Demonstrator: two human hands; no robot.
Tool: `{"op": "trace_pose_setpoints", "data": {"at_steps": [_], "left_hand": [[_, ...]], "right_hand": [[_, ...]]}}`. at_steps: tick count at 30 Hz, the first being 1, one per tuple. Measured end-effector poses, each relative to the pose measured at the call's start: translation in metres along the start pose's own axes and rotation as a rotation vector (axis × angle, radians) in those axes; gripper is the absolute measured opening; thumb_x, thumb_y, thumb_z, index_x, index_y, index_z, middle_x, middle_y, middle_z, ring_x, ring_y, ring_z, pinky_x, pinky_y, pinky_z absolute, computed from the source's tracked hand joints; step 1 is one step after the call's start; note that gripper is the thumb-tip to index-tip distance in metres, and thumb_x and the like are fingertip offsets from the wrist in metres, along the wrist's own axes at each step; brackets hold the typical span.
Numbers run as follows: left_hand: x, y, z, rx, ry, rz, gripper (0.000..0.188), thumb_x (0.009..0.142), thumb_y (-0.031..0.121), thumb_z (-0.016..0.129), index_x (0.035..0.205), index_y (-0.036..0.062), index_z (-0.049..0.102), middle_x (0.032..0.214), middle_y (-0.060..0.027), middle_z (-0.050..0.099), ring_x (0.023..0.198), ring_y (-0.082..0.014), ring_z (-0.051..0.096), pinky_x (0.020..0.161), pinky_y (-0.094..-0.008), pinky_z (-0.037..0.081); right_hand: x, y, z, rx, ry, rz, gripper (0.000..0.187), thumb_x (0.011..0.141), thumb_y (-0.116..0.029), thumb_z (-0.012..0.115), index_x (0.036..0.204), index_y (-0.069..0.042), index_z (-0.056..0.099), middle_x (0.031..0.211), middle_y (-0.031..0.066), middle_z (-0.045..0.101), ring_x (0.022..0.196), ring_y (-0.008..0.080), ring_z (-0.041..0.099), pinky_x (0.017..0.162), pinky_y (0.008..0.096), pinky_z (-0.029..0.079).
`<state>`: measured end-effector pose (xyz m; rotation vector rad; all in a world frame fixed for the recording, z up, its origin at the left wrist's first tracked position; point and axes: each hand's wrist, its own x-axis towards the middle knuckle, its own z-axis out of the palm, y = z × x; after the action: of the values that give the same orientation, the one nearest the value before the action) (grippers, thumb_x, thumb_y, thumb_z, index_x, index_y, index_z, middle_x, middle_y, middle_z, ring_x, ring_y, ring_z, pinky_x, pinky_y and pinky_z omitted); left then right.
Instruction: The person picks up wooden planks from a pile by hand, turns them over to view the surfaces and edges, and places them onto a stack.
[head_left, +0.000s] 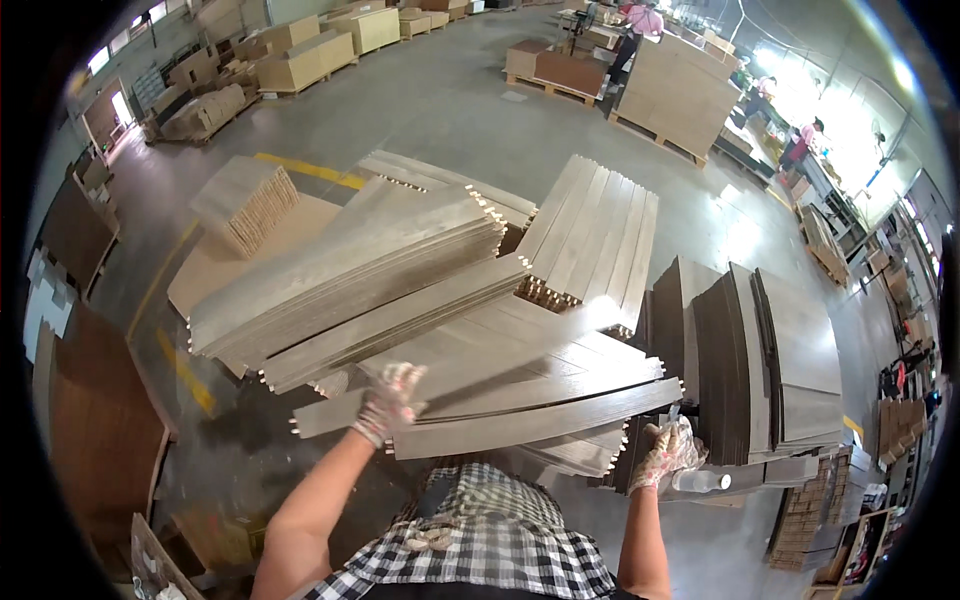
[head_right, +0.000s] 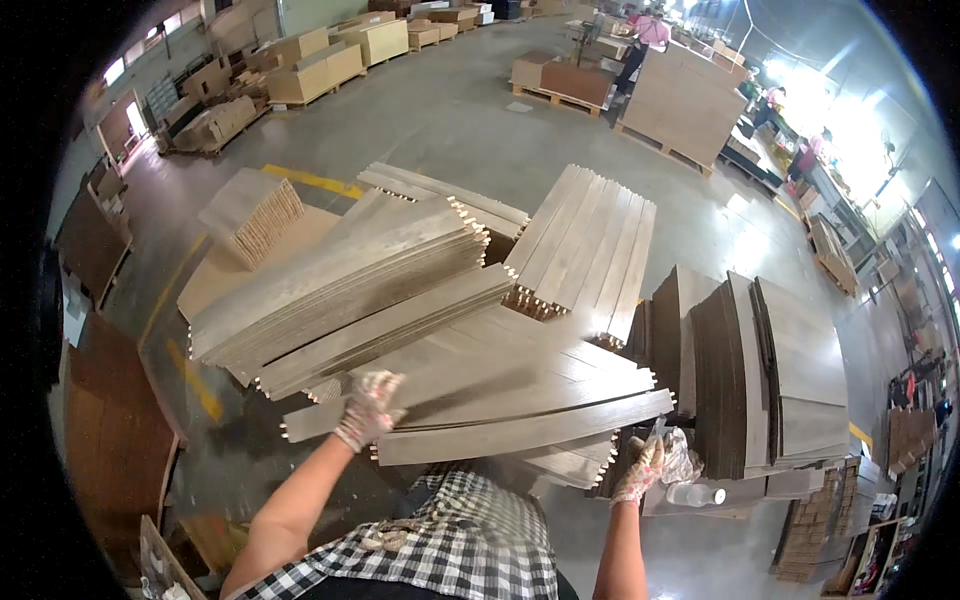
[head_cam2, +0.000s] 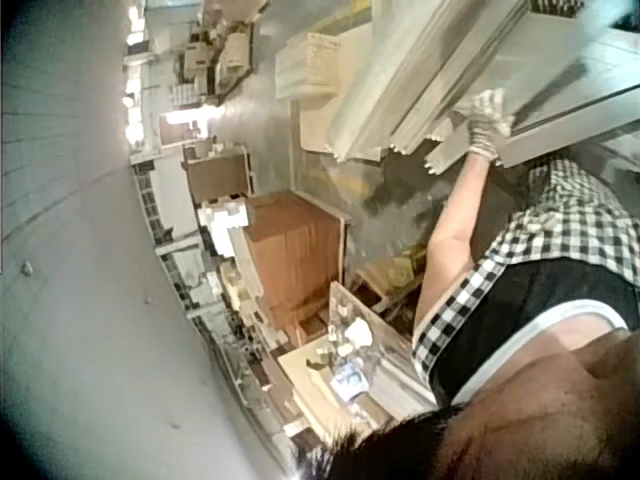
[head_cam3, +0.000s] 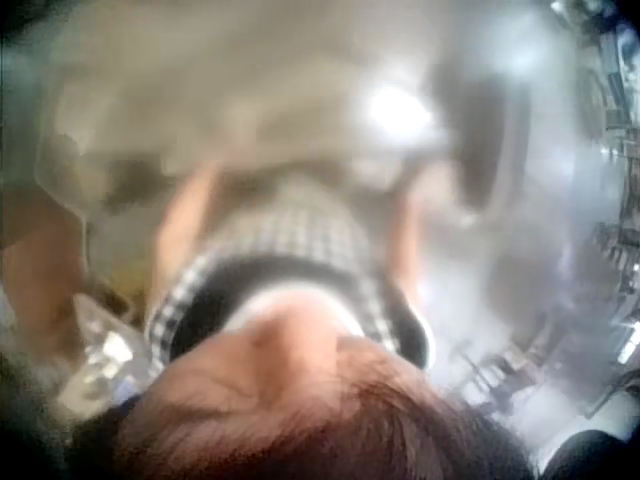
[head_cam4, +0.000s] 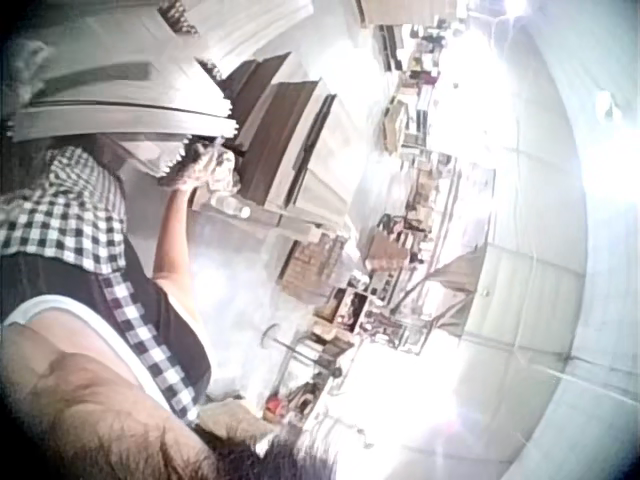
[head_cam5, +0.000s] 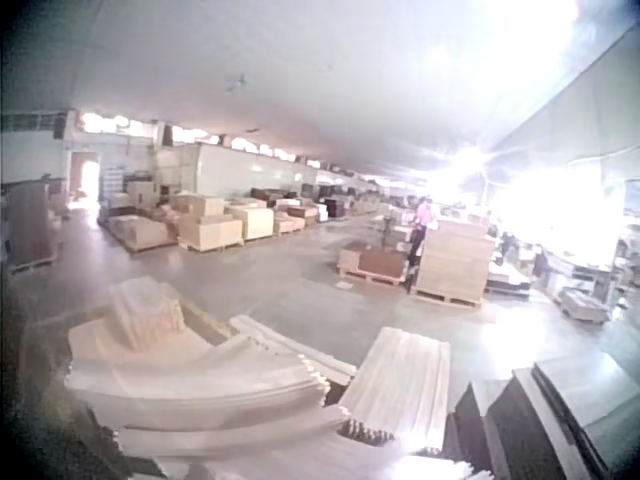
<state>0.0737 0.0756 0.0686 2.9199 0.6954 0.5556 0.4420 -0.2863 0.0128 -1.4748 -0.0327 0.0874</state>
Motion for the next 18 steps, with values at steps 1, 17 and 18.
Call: {"op": "trace_pose_setpoints", "data": {"at_steps": [1, 17, 18], "left_hand": [[0.001, -0.015, -0.012, 0.025, -0.028, -0.073, 0.073, 0.065, 0.038, 0.075, 0.128, 0.0106, 0.052, 0.119, -0.0116, 0.051, 0.109, -0.0318, 0.049, 0.095, -0.0452, 0.041], [0.015, -0.012, 0.045, -0.181, 0.086, -0.068, 0.062, 0.075, 0.021, 0.066, 0.133, 0.0095, 0.047, 0.135, -0.0152, 0.044, 0.123, -0.0343, 0.042, 0.101, -0.0489, 0.034], [0.004, 0.016, 0.05, -0.228, 0.036, 0.055, 0.067, 0.073, 0.024, 0.069, 0.135, 0.0084, 0.045, 0.135, -0.016, 0.044, 0.123, -0.0346, 0.043, 0.102, -0.0475, 0.034]], "right_hand": [[-0.005, 0.006, 0.0, 0.111, -0.034, 0.02, 0.039, 0.096, -0.027, 0.056, 0.126, -0.002, 0.052, 0.088, 0.0098, 0.068, 0.074, 0.0147, 0.064, 0.069, 0.0273, 0.053], [-0.103, 0.013, 0.024, -0.402, -0.17, 0.138, 0.033, 0.098, -0.02, 0.05, 0.129, -0.01, 0.054, 0.087, 0.0045, 0.065, 0.066, 0.0125, 0.061, 0.057, 0.0239, 0.048], [-0.108, 0.021, 0.026, -0.523, -0.224, -0.011, 0.032, 0.097, -0.014, 0.049, 0.129, -0.009, 0.054, 0.092, 0.0047, 0.065, 0.072, 0.015, 0.062, 0.062, 0.0257, 0.05]]}}
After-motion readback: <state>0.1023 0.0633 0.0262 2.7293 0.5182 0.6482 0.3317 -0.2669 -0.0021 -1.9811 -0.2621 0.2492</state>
